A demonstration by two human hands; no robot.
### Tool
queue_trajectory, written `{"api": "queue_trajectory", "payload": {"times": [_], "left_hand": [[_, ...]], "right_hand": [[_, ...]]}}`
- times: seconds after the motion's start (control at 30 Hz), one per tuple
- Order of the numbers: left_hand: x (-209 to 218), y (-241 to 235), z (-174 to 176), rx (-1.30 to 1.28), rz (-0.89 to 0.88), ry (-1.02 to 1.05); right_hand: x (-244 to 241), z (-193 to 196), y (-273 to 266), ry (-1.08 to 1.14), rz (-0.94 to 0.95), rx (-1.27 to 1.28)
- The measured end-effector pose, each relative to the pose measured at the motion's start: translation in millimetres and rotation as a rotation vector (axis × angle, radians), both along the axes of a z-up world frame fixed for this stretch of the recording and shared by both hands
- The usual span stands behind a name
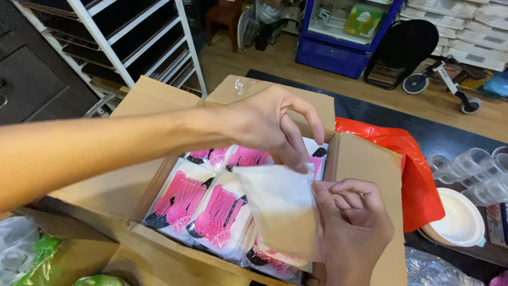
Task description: The person organizes pink plastic cutlery, places sets into small plastic bags, seals the bags, and packs them into a large cardboard box.
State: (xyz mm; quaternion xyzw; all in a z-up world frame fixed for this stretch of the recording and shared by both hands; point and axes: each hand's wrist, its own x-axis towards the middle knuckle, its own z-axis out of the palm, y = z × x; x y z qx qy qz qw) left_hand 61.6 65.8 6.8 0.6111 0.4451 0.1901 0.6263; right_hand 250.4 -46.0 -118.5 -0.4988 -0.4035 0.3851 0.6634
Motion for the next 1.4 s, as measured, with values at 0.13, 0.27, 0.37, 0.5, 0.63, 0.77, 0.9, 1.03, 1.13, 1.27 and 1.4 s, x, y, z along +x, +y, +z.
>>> {"api": "queue_trajectory", "payload": {"times": [0.13,0.27,0.37,0.5,0.63,0.77,0.9,1.03,1.13,1.27,1.4], "left_hand": [[-1,-19,-10,-0.042,0.184,-0.157],[-12,-34,-15,0.159,0.17,-0.086],[-34,-35,-22,0.208,0.022,0.088],[-60,-39,-48,0.036,0.036,-0.107],[-57,-53,-89,0.105,0.34,-0.093],[-43,-72,-114,0.067,0.649,-0.317],[-39,-86,-130,0.15,0.759,-0.528],[-49,-82,-146,0.301,0.778,-0.531],[-58,-65,-159,0.448,0.77,-0.386],[-57,-51,-150,0.279,0.866,-0.397],[-44,-72,-123,0.21,0.816,-0.394]], "right_hand": [[-6,3,0,-0.024,-0.035,0.05],[-8,1,6,0.098,-0.075,0.053],[-4,2,18,0.123,-0.089,0.026],[-1,4,30,0.157,-0.097,-0.038],[-3,0,36,0.202,-0.082,-0.021],[-1,-11,43,0.253,-0.04,-0.075],[-1,-15,47,0.301,0.058,-0.159],[2,-15,65,0.151,0.236,-0.161],[7,-17,86,-0.158,0.347,-0.175],[-1,-20,111,-0.081,0.374,-0.203],[-8,-35,128,0.047,0.394,-0.261]]}}
